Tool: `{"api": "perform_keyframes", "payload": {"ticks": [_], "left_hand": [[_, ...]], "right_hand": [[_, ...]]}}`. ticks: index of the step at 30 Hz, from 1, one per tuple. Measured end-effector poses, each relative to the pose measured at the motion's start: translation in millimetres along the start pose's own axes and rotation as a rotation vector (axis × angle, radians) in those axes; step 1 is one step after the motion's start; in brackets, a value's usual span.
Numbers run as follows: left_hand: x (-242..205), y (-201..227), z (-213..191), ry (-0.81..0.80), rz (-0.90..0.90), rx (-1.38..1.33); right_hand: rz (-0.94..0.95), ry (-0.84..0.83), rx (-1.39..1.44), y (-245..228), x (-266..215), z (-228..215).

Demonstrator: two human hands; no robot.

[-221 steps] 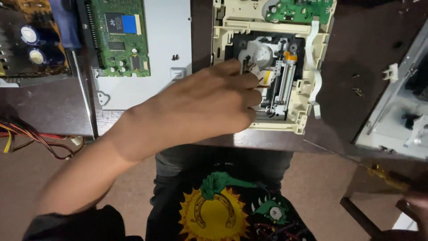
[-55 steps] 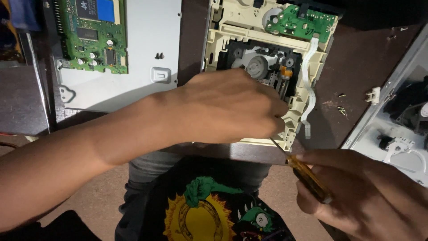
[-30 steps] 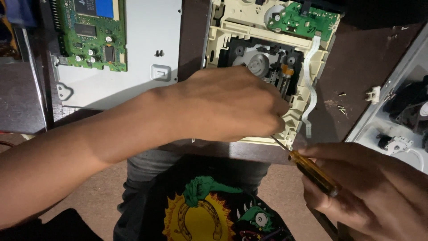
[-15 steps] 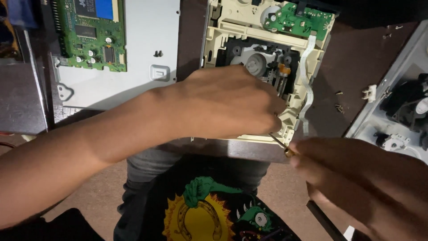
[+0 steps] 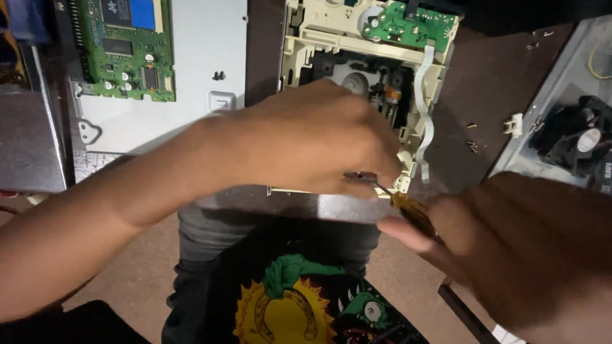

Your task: The person uses a screwdriver to remove screws from a beige plastic housing containing a hard drive mechanism. They then detach a green circuit board from the assembly and place it on the work surface.

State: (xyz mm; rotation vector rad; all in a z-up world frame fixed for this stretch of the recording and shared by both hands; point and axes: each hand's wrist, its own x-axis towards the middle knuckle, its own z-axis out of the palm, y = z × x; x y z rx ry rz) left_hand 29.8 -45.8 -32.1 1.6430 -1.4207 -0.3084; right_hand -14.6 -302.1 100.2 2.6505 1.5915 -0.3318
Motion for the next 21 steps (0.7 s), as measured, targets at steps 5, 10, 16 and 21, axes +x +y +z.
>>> {"api": "perform_keyframes", "payload": {"ticks": [5,10,16,21], "left_hand": [[-4,7,4,0.044,-0.022,0.057],[-6,7,6,-0.045,-0.017,0.163],[-2,6,3,0.005,0.027,0.059],[-3,8,10,0.014,-0.019,0.088]], "right_hand": [[0.109,-0.086,-0.149,-34,16,22],[0.138,-0.075,-0.119,-37,18,16],[0.193,-0.068,-0.08,-41,14,10],[0.243,-0.132,-0.138,-43,8,15]]}}
